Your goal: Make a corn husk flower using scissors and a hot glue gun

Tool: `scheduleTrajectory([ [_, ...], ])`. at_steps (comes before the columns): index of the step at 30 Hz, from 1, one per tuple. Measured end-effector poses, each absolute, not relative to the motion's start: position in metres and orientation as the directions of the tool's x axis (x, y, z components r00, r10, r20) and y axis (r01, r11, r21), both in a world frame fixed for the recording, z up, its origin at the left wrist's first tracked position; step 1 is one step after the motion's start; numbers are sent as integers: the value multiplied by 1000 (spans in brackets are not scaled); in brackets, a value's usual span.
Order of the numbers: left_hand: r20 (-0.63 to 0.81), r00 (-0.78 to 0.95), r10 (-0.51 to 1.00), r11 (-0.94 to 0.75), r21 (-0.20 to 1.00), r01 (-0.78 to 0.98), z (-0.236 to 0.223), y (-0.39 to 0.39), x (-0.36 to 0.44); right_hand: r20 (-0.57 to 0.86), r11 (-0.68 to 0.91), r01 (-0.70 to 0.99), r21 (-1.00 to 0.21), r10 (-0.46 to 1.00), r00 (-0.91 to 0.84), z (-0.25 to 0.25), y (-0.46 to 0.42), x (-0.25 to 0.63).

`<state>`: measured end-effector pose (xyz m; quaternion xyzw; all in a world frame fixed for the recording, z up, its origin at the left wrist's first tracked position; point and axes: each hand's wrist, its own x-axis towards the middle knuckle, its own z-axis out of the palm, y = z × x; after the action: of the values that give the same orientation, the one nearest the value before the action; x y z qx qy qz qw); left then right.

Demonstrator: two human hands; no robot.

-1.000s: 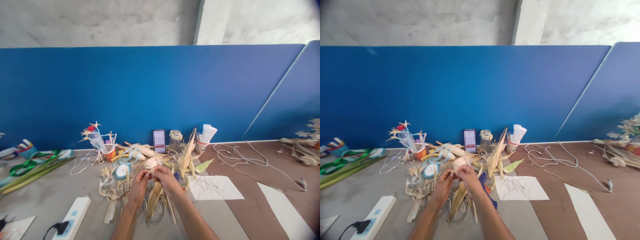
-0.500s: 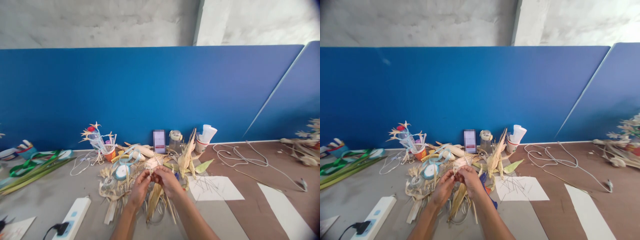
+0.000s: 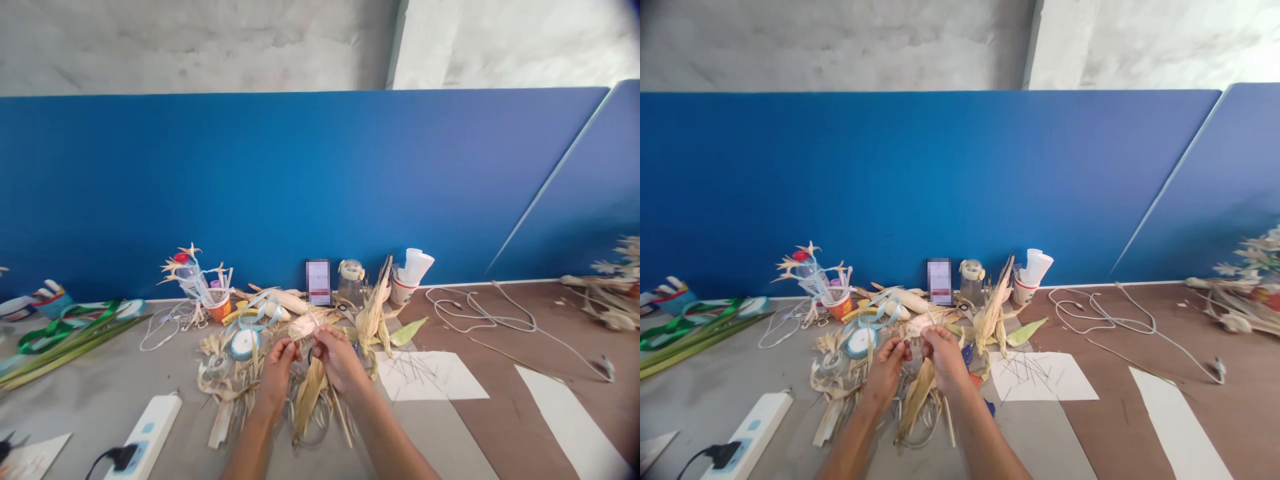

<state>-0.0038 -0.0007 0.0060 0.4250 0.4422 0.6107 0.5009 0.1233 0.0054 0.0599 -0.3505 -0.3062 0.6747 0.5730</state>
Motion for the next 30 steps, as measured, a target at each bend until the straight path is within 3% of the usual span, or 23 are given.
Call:
scheduleTrajectory([
  [3, 51, -156, 986, -104, 931, -349, 8, 0, -3, -124, -138, -564, -814, 990, -64, 58, 8, 126],
  [8, 46, -161, 986, -102, 926, -363, 9, 1, -3, -129, -161, -455, -876, 987, -100, 49, 8, 122],
  [10, 39, -182, 982, -107, 919, -379, 9, 2, -4, -77, -103, -319, -942, 993, -94, 46, 8, 121],
  [13, 35, -217, 975, -128, 895, -427, 9, 4, -7, 111, 120, 65, -991, 986, -122, 43, 5, 119],
  [15, 34, -230, 973, -137, 884, -448, 10, 5, -11, 219, 281, 313, -907, 951, -220, 43, 2, 118],
  [18, 32, -250, 968, -148, 875, -462, 12, 6, -15, 226, 428, 571, -701, 892, -391, 44, -5, 115],
  [22, 20, -282, 959, -156, 870, -468, 12, 7, -15, 146, 525, 724, -446, 842, -520, 47, -12, 112],
  [30, -21, -309, 951, -148, 845, -513, 15, 7, -13, 179, 527, 711, -466, 843, -507, 60, -12, 121],
])
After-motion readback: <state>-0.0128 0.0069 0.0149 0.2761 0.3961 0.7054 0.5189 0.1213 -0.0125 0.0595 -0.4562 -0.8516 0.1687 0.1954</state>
